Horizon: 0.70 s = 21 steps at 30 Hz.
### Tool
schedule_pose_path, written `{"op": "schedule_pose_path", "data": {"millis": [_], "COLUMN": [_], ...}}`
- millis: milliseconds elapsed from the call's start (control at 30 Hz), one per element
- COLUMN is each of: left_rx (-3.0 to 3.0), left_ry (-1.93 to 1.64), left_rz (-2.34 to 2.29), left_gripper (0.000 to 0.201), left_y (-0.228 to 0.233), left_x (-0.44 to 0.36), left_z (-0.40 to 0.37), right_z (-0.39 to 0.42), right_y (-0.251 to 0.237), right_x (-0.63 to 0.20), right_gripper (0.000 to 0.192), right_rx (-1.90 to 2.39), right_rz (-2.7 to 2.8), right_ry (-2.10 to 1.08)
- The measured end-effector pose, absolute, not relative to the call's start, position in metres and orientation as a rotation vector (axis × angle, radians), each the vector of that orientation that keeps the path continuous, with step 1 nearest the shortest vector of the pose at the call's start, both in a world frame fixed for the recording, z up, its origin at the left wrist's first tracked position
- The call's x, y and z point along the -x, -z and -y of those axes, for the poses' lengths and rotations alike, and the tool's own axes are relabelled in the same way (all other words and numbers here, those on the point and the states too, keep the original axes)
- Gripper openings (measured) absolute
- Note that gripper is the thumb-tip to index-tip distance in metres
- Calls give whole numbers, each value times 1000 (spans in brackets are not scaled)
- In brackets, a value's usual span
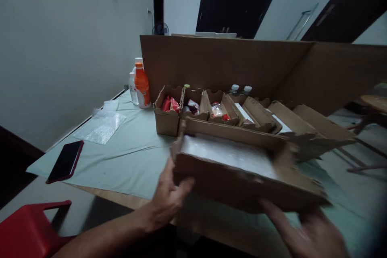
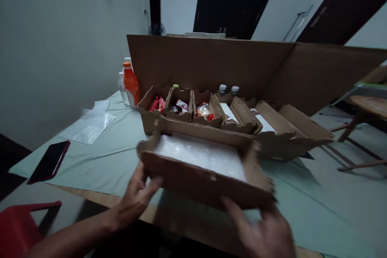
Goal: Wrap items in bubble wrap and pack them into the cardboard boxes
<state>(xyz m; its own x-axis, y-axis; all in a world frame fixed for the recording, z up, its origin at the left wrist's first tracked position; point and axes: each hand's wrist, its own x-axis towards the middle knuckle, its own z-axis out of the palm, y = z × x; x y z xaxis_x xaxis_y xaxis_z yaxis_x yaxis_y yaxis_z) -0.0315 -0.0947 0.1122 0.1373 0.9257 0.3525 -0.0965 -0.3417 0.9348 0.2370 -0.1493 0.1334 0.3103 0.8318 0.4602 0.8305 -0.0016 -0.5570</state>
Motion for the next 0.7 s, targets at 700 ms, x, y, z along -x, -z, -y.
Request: {"op": "schedule_pose_path", "data": {"millis": [700], "left_rx": [-983], "left_ry": [-1723], "left_rz": [-1759], "left_gripper": [65], "left_y": [-61], "left_x": [170], "left_z": [103], "right_z": [-12], "right_y": [-66], "right_x": [-32], "right_gripper": [74], "right_rx": [1002], "right_rz": [1777], "right_ry": [-853]}}
